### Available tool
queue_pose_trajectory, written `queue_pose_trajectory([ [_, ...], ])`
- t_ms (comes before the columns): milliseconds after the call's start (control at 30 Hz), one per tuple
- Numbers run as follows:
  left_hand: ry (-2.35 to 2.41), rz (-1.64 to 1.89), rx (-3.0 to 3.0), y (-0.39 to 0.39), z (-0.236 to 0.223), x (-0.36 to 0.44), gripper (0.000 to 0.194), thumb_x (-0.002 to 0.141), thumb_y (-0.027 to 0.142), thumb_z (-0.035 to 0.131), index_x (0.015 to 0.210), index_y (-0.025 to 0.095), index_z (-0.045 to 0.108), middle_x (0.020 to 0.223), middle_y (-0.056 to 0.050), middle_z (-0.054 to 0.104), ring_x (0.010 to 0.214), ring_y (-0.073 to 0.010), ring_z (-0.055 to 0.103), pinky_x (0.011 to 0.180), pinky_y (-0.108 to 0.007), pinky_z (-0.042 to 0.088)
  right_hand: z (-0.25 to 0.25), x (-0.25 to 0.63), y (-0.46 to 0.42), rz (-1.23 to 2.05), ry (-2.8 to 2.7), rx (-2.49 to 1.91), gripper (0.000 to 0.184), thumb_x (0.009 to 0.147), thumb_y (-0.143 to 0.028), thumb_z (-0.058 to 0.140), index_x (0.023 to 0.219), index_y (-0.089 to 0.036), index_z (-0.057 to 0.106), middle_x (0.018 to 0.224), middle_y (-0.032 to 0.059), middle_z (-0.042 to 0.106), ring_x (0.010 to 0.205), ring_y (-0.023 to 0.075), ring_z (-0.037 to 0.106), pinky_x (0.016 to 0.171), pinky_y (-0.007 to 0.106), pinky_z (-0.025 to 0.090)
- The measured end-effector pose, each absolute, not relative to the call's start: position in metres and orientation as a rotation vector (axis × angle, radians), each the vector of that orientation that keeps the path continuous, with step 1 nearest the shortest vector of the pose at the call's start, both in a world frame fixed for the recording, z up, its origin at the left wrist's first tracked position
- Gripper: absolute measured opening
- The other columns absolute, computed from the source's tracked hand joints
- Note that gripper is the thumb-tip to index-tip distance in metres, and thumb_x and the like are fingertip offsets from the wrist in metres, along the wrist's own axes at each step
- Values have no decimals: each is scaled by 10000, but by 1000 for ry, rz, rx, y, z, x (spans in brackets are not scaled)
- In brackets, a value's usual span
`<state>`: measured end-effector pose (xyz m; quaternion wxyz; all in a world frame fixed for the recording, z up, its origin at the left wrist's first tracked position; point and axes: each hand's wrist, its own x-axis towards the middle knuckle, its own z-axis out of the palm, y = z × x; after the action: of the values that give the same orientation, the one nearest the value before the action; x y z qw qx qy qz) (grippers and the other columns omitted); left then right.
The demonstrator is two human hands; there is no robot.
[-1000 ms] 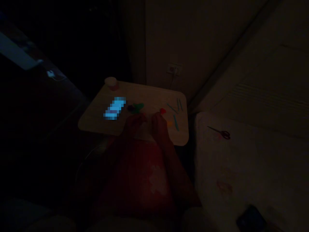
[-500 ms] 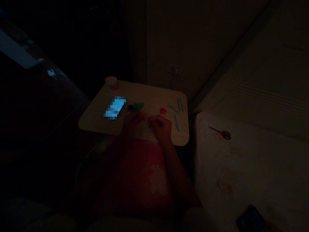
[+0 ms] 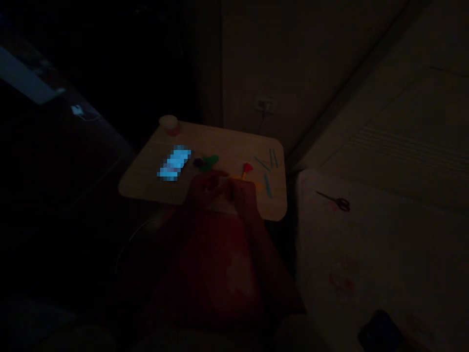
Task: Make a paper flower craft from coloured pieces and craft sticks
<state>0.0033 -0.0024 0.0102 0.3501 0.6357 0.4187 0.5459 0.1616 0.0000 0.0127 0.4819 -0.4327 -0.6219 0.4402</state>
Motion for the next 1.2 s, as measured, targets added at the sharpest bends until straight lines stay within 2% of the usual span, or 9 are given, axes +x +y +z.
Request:
queue_pose_trajectory([
  [100,1085,1412,1711,-3,12,6,204,841,380,719,815,180,744,658,11,587,593,-114,472,595,-260,384,8,161,1,1095,-1540,-1047,681,983,-644,472,473,-203,563,423,-1,498,413,118,463,445,259,360],
  [167,1089,1415,1729,-3,12,6,213,862,373,700,776,179,727,714,-8,647,632,-126,521,635,-267,417,7,160,2,1071,-1538,-1026,649,991,-641,451,532,-204,585,463,-5,510,435,118,473,451,258,367],
  [333,1131,1410,1772,-2,10,3,349,921,436,607,685,180,635,648,5,588,622,-133,505,668,-278,437,11,163,1,979,-1544,-950,259,899,-491,677,910,-233,661,775,5,674,628,130,605,539,244,469],
  [467,1091,1408,1801,-1,9,2,391,937,458,566,668,177,612,637,4,565,615,-134,504,643,-280,413,17,165,-2,874,-1686,-930,166,852,-360,734,909,-232,646,838,11,684,706,136,629,576,237,498],
  [600,1130,1373,1791,1,4,0,439,949,478,541,629,181,593,611,-6,554,595,-142,501,607,-289,385,18,167,-2,810,-1785,-910,96,890,-320,680,906,-227,668,866,25,697,718,140,636,587,242,502],
  [767,1075,1341,1825,1,4,1,532,975,547,446,579,197,502,563,-1,500,561,-140,456,632,-309,397,15,168,0,704,-1836,-937,196,958,-331,601,823,-222,693,746,16,678,630,141,605,628,274,499],
  [1000,999,1347,1740,-3,9,6,355,951,495,555,767,194,588,752,-13,578,707,-152,514,686,-284,416,18,168,2,513,-1884,-929,440,1021,-376,461,628,-220,581,626,23,603,604,155,572,631,300,458],
  [1100,1001,1365,1708,-1,5,6,273,924,452,606,834,196,633,806,-21,609,767,-165,544,736,-287,440,16,169,3,479,-1837,-932,402,1011,-355,481,647,-221,585,647,24,621,625,157,584,645,302,466],
  [1200,1050,1435,1657,2,0,4,255,902,443,642,827,200,621,788,-8,588,744,-161,529,726,-287,436,13,169,3,529,-1757,-986,220,969,-345,575,807,-226,663,791,36,688,700,163,626,643,290,489],
])
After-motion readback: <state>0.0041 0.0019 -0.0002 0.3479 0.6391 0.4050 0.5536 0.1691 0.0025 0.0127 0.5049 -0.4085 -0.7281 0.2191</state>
